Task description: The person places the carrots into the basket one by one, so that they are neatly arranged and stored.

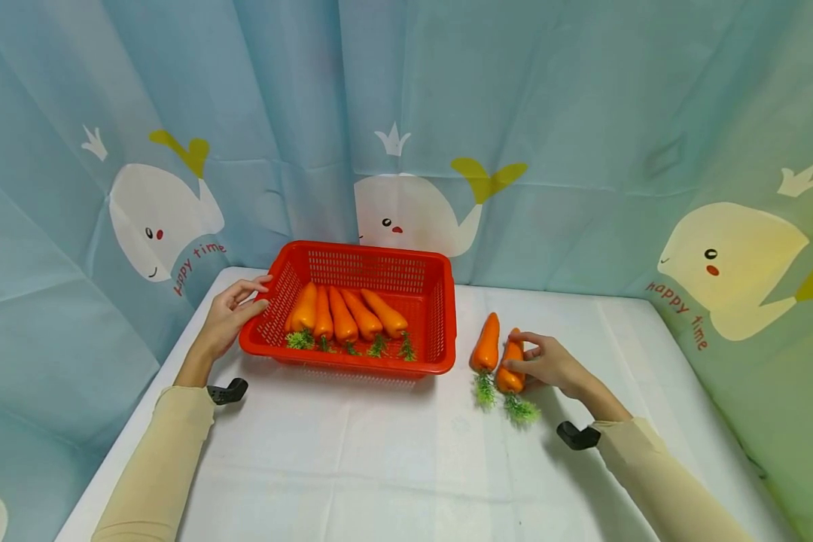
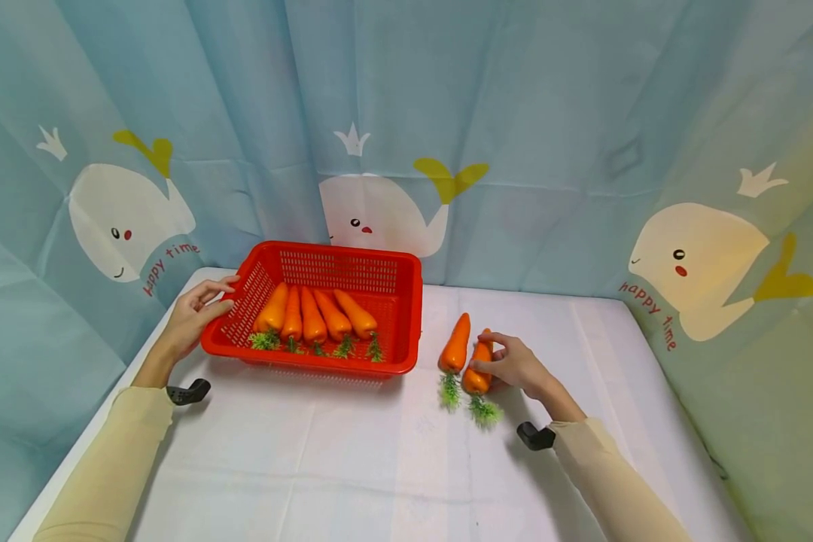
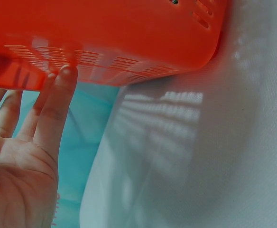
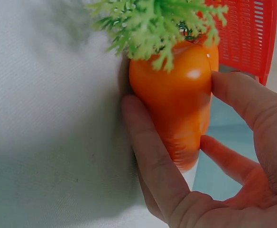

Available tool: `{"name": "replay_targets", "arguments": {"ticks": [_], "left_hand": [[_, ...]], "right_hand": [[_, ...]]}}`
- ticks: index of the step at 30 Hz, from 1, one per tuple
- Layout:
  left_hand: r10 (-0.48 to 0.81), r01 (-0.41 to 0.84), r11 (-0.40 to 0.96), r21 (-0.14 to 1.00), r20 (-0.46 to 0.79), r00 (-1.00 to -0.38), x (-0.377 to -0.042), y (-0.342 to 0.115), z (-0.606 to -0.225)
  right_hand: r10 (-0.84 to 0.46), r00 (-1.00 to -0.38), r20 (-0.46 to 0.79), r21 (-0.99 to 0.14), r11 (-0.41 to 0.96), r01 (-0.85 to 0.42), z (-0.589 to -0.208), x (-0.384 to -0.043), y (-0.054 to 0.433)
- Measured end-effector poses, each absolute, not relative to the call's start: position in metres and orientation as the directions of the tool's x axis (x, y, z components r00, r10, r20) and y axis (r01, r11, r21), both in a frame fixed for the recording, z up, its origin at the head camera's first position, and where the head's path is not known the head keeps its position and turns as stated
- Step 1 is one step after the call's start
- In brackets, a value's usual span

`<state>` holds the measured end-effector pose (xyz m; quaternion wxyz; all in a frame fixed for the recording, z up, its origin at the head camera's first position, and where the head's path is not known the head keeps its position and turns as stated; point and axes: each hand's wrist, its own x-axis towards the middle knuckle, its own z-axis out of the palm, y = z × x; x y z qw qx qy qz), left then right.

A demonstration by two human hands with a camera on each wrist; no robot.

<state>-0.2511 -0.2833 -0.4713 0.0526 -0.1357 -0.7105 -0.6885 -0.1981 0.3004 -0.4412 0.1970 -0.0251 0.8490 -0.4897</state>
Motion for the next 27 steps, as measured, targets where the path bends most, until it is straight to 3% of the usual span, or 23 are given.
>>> {"name": "replay_targets", "arguments": {"ticks": [18,27], "left_hand": [[0.118,0.256,0.041,0.966,0.250,-0.961,-0.249,-0.283,-0.469],[0.122,0.260,0.036,0.965,0.254,-0.959,-0.250,-0.283,-0.469]], "right_hand": [[-0.255,-0.908,-0.334,-0.884,0.419,0.208,-0.442,-0.195,0.311],[-0.290,-0.918,-0.272,-0.917,0.366,0.156,-0.438,-0.187,0.321]]}}
